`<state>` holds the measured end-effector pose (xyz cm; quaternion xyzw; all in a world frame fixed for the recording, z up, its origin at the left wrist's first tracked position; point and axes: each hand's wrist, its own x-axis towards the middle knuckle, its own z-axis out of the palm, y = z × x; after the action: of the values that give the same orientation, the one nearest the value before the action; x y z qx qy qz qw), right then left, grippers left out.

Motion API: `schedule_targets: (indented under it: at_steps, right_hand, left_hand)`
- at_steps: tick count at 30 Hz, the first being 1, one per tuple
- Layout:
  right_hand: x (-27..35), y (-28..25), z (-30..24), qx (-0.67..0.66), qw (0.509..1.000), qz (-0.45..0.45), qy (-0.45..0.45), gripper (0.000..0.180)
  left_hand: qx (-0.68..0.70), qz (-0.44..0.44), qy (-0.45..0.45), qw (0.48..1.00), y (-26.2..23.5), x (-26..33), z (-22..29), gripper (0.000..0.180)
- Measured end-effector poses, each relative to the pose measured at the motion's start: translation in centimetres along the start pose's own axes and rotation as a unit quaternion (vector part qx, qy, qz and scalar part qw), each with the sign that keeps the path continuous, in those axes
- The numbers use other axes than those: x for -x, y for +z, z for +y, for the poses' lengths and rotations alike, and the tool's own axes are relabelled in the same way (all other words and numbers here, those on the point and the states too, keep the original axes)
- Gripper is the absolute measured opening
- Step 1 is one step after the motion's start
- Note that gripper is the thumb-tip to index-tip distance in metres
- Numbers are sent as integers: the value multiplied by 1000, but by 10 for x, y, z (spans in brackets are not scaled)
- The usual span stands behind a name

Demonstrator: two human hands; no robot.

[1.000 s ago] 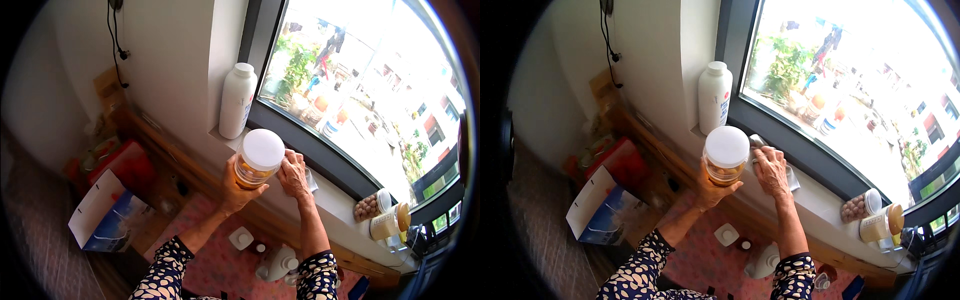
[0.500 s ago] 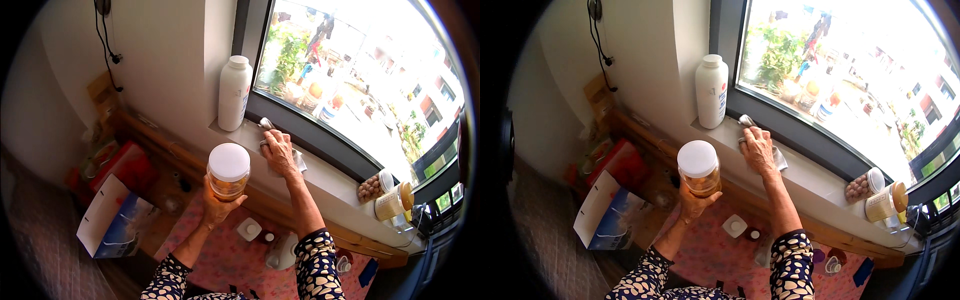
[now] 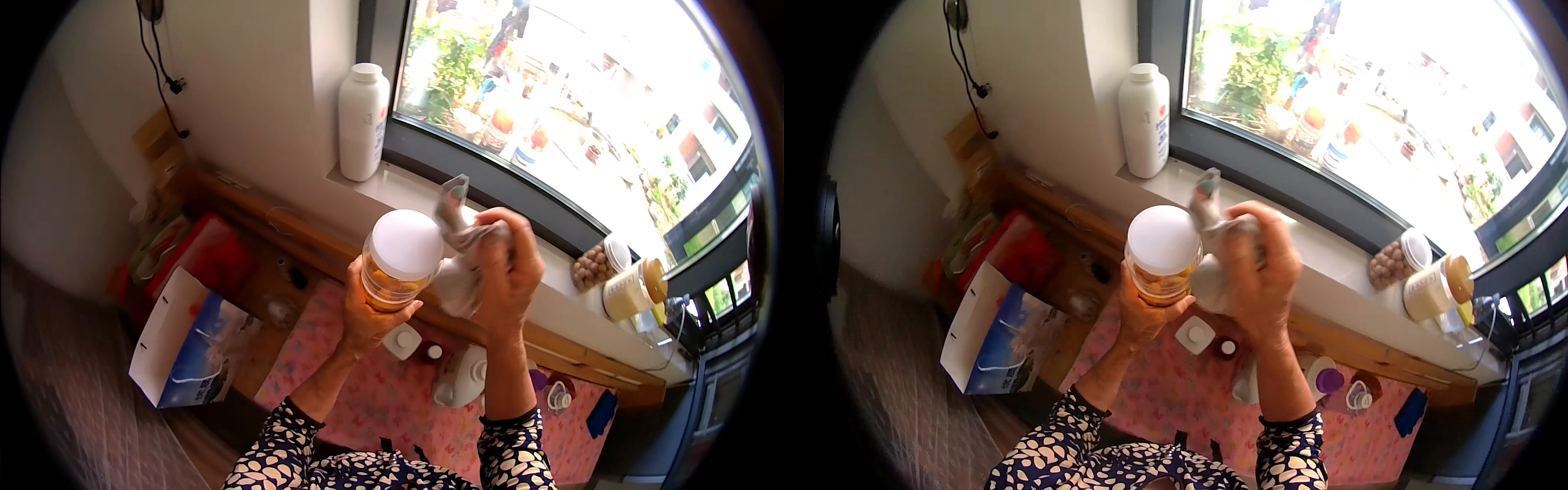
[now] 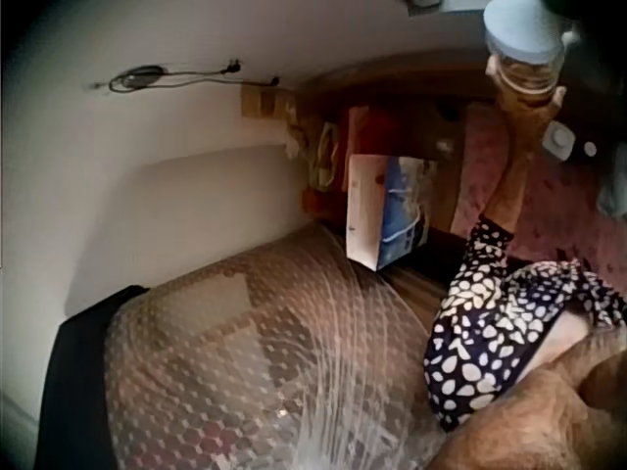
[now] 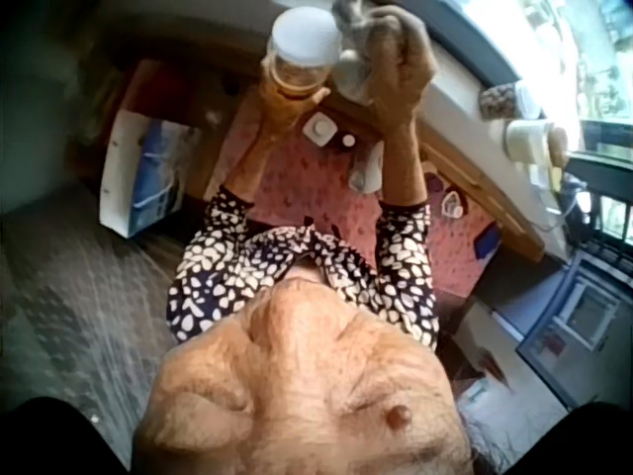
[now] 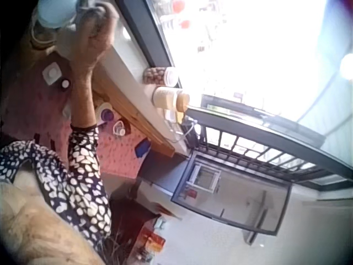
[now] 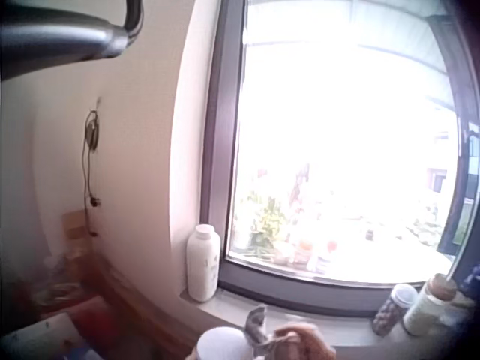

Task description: The person wipes several plastic containers and bottles on a windowsill using a cloth. They handle a small bottle, a yellow container, a large jar, and a white bottle, wiping each one individually before placing them back on the sill. The person also wipes the windowsill surface itself.

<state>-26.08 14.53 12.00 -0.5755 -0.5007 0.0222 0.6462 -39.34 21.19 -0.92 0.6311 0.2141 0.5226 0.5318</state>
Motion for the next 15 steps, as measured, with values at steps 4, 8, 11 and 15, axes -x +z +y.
schedule_targets:
  at_steps: [4,8,11,15]
  right_hand:
    - [11,-9,-26,197,943,-106,-246,28]
    - [-3,-25,-25,144,947,-185,-218,27]
    - [-6,-36,-25,79,972,-211,-65,21]
    - [-6,-44,-11,34,980,-154,123,20]
  left_hand:
    - [81,6,5,997,20,10,6,82]
    - [-105,19,71,992,24,21,13,78]
    - [-116,2,52,992,31,33,15,77]
    - [-137,-25,47,989,41,51,17,79]
